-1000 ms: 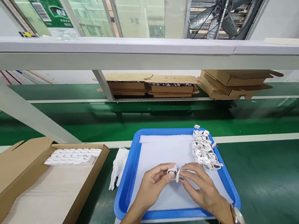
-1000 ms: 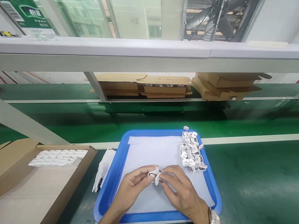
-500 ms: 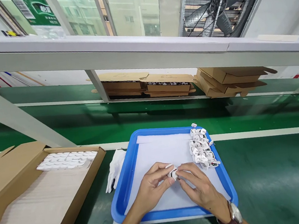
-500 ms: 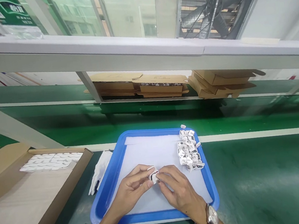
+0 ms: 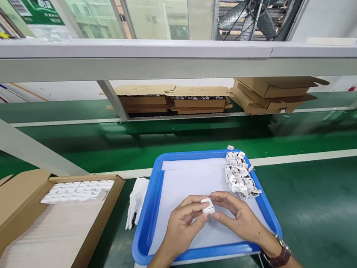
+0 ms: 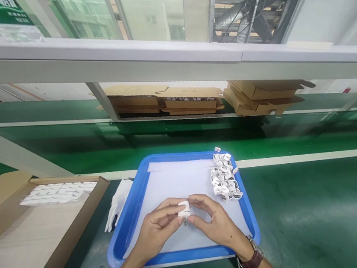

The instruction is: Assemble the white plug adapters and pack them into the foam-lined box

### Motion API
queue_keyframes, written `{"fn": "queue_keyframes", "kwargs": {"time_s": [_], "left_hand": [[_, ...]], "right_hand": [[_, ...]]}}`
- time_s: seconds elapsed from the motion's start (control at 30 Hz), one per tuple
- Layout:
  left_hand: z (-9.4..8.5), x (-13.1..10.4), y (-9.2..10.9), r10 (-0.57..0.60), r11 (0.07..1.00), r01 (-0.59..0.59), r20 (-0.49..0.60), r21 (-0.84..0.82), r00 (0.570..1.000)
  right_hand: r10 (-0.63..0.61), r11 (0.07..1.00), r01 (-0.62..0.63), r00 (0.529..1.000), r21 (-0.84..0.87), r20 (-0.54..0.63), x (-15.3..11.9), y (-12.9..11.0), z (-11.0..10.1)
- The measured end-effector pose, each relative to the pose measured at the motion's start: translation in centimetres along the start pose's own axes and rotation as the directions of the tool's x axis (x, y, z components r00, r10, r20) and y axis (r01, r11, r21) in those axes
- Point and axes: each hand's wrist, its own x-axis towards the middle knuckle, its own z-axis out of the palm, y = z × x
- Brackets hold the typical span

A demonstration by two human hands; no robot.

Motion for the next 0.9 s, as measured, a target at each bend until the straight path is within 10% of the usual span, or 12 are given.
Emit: {"fn": "queue_keyframes", "kwargs": {"time_s": [0.9], "left_hand": [[-0.1,-0.2,0.2,0.034,0.999,-0.036,0.114,0.014,0.993]], "right_hand": [[-0.101,0.994,0.102,0.993,-0.029,0.057,0.2,-0.6,-0.2]]}}
